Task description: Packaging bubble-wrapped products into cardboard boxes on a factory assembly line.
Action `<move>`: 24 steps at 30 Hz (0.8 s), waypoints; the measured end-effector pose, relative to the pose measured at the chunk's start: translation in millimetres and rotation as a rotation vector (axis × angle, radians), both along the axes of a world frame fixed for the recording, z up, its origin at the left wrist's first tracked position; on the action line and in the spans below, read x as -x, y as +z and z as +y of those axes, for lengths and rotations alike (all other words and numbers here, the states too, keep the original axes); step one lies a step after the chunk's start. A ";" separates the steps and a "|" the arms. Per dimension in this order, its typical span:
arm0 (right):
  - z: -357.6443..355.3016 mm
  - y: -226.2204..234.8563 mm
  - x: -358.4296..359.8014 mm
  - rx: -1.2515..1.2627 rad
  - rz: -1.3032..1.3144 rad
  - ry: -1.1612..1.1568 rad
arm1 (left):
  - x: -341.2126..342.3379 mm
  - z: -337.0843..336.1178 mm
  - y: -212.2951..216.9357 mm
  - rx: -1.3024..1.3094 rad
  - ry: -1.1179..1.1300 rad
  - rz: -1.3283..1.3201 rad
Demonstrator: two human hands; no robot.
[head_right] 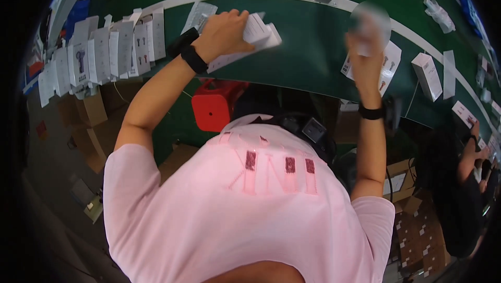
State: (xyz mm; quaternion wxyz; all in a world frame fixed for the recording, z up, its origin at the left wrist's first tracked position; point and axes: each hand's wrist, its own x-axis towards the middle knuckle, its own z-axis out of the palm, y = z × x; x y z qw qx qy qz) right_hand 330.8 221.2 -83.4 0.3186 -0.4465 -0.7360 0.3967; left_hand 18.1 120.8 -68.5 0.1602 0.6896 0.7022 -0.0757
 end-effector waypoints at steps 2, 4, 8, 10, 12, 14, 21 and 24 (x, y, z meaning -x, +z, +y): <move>-18.1 -11.1 38.1 0.118 0.033 0.065 | -8.5 14.3 13.0 0.125 -0.150 0.053; -31.1 -20.4 62.8 0.218 -0.062 0.157 | -1.0 6.5 20.6 0.132 -0.138 0.012; -23.2 -79.6 86.5 0.442 -0.123 0.318 | 9.0 -18.3 11.8 0.074 0.036 -0.007; -18.9 -101.1 107.8 0.457 -0.081 0.294 | 14.9 -41.4 -0.7 -0.018 0.119 -0.091; -22.6 -104.3 131.1 0.471 -0.031 0.302 | 16.1 -68.2 -22.9 -0.005 0.210 -0.148; -27.2 -105.5 159.8 0.142 -0.253 0.104 | 14.2 -91.1 -47.8 -0.036 0.327 -0.255; 1.5 -125.5 161.0 -0.040 -0.720 0.108 | 71.5 -100.2 -52.7 -0.630 0.605 -0.034; 4.2 -105.5 163.7 -0.036 -0.809 0.104 | 125.1 -116.2 -82.1 -0.310 0.720 -0.013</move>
